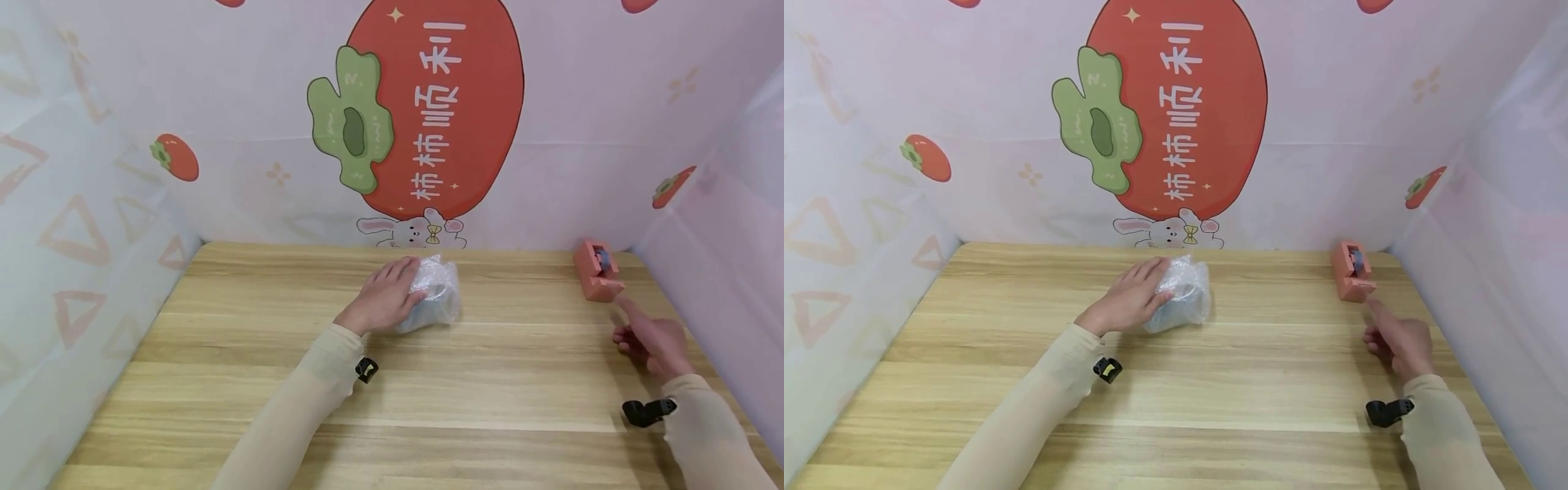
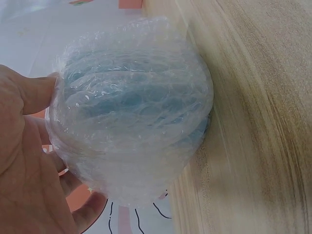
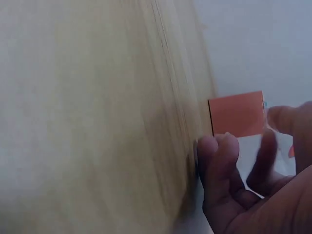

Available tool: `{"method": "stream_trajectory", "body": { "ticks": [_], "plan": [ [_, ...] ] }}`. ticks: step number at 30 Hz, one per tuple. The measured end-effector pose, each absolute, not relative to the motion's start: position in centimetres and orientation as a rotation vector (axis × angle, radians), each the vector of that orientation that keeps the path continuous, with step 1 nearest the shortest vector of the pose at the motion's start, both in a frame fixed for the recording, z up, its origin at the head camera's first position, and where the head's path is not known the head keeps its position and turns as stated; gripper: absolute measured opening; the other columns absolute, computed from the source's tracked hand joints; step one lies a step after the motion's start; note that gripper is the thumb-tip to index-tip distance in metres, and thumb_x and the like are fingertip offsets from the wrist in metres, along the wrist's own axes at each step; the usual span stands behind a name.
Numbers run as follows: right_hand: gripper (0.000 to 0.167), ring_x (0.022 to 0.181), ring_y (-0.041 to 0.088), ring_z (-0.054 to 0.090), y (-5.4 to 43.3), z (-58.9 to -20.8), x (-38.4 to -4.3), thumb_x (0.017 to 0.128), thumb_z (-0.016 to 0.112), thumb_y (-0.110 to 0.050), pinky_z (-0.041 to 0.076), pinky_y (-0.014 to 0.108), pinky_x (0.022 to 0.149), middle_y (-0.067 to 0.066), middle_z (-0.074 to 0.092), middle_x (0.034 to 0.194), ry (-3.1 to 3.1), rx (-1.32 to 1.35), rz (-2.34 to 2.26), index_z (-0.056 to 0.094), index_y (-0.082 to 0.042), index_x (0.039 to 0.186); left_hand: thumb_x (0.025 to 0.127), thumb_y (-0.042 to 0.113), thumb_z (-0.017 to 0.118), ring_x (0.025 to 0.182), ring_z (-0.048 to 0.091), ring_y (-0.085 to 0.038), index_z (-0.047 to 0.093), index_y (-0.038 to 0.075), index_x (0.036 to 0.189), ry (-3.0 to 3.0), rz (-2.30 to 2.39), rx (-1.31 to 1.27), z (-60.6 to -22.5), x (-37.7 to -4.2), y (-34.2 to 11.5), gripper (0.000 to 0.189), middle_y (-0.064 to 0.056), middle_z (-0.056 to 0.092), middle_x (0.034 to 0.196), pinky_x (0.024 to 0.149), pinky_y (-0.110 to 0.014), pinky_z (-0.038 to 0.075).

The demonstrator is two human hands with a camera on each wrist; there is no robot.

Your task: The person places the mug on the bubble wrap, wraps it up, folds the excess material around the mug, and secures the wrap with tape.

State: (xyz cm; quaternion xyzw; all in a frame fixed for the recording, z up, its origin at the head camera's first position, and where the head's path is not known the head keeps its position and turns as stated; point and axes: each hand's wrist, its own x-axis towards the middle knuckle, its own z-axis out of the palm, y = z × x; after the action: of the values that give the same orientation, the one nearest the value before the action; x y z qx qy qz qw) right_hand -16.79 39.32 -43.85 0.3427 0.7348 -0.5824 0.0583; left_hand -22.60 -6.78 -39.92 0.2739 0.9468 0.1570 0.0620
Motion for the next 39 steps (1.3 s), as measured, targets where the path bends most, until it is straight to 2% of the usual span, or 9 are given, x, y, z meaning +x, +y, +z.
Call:
{"method": "stream_trajectory", "body": {
  "ticks": [4, 7, 12, 15, 21, 29, 32, 36, 39],
  "plan": [
    [0.058, 0.058, 0.013, 0.069, 38.9, -43.4, -17.4, 0.081, 0.083, -0.048, 0.060, 0.030, 0.057, -0.001, 0.069, 0.068, 2.110, 1.140, -2.082, 0.055, -0.004, 0.107, 0.108, 0.041, 0.046, 0.150, 0.024, -0.034, 0.020, 0.005, 0.161, 2.867, 0.477, 0.829, -39.8, -22.6, -6.8, 0.069, -0.015, 0.026, 0.164, 0.120, -0.055, 0.022],
    [0.050, 0.063, 0.014, 0.072, 38.6, -43.3, -17.8, 0.076, 0.090, -0.036, 0.060, 0.031, 0.060, -0.001, 0.072, 0.072, 1.981, 1.161, -2.314, 0.059, -0.008, 0.104, 0.108, 0.041, 0.046, 0.150, 0.024, -0.035, 0.020, 0.004, 0.161, 2.867, 0.480, 0.832, -39.8, -22.6, -6.8, 0.069, -0.015, 0.026, 0.164, 0.120, -0.056, 0.022],
    [0.016, 0.066, 0.018, 0.074, 38.2, -43.3, -18.4, 0.083, 0.086, -0.016, 0.060, 0.033, 0.062, 0.004, 0.074, 0.075, 1.768, 1.140, -2.610, 0.073, -0.009, 0.088, 0.107, 0.040, 0.046, 0.150, 0.024, -0.034, 0.021, 0.005, 0.161, 2.866, 0.490, 0.828, -39.8, -22.5, -6.8, 0.069, -0.015, 0.026, 0.164, 0.120, -0.056, 0.022],
    [0.008, 0.067, 0.019, 0.074, 37.9, -43.5, -18.7, 0.084, 0.082, -0.007, 0.061, 0.035, 0.062, 0.007, 0.074, 0.075, 1.659, 1.139, -2.720, 0.075, -0.008, 0.087, 0.107, 0.041, 0.046, 0.150, 0.024, -0.034, 0.021, 0.005, 0.161, 2.867, 0.492, 0.828, -39.8, -22.5, -6.7, 0.069, -0.014, 0.026, 0.164, 0.120, -0.055, 0.022],
    [0.010, 0.069, 0.020, 0.075, 37.7, -43.8, -18.7, 0.083, 0.081, 0.001, 0.061, 0.035, 0.064, 0.008, 0.074, 0.077, 1.572, 1.111, -2.767, 0.072, -0.002, 0.084, 0.107, 0.040, 0.046, 0.150, 0.025, -0.034, 0.021, 0.005, 0.161, 2.868, 0.504, 0.838, -40.0, -22.5, -6.8, 0.069, -0.015, 0.027, 0.163, 0.120, -0.055, 0.022],
    [0.013, 0.076, 0.017, 0.074, 37.8, -44.2, -19.3, 0.085, 0.082, -0.006, 0.061, 0.034, 0.070, 0.005, 0.074, 0.081, 1.501, 1.120, -2.770, 0.071, -0.005, 0.091, 0.107, 0.039, 0.047, 0.149, 0.025, -0.035, 0.022, 0.005, 0.161, 2.872, 0.517, 0.828, -39.8, -22.2, -6.8, 0.068, -0.015, 0.027, 0.163, 0.119, -0.057, 0.022],
    [0.016, 0.073, 0.015, 0.073, 37.9, -44.3, -19.8, 0.084, 0.082, -0.004, 0.061, 0.031, 0.068, 0.004, 0.072, 0.078, 1.559, 1.145, -2.755, 0.066, -0.005, 0.083, 0.107, 0.039, 0.047, 0.149, 0.025, -0.035, 0.022, 0.005, 0.161, 2.875, 0.513, 0.827, -39.8, -22.2, -6.8, 0.068, -0.015, 0.027, 0.163, 0.120, -0.057, 0.022],
    [0.033, 0.073, 0.013, 0.071, 38.0, -44.5, -20.1, 0.084, 0.081, 0.000, 0.061, 0.029, 0.067, 0.003, 0.069, 0.077, 1.651, 1.136, -2.747, 0.052, -0.005, 0.069, 0.107, 0.040, 0.047, 0.149, 0.025, -0.035, 0.021, 0.005, 0.161, 2.879, 0.506, 0.830, -39.9, -22.3, -6.8, 0.068, -0.015, 0.027, 0.163, 0.120, -0.056, 0.021],
    [0.041, 0.074, 0.012, 0.072, 38.3, -44.7, -20.1, 0.085, 0.079, 0.002, 0.060, 0.028, 0.067, 0.001, 0.069, 0.078, 1.709, 1.106, -2.723, 0.045, -0.006, 0.065, 0.107, 0.039, 0.046, 0.149, 0.025, -0.035, 0.021, 0.006, 0.161, 2.879, 0.510, 0.830, -40.0, -22.3, -6.8, 0.068, -0.015, 0.027, 0.163, 0.120, -0.056, 0.021]
  ]
}}
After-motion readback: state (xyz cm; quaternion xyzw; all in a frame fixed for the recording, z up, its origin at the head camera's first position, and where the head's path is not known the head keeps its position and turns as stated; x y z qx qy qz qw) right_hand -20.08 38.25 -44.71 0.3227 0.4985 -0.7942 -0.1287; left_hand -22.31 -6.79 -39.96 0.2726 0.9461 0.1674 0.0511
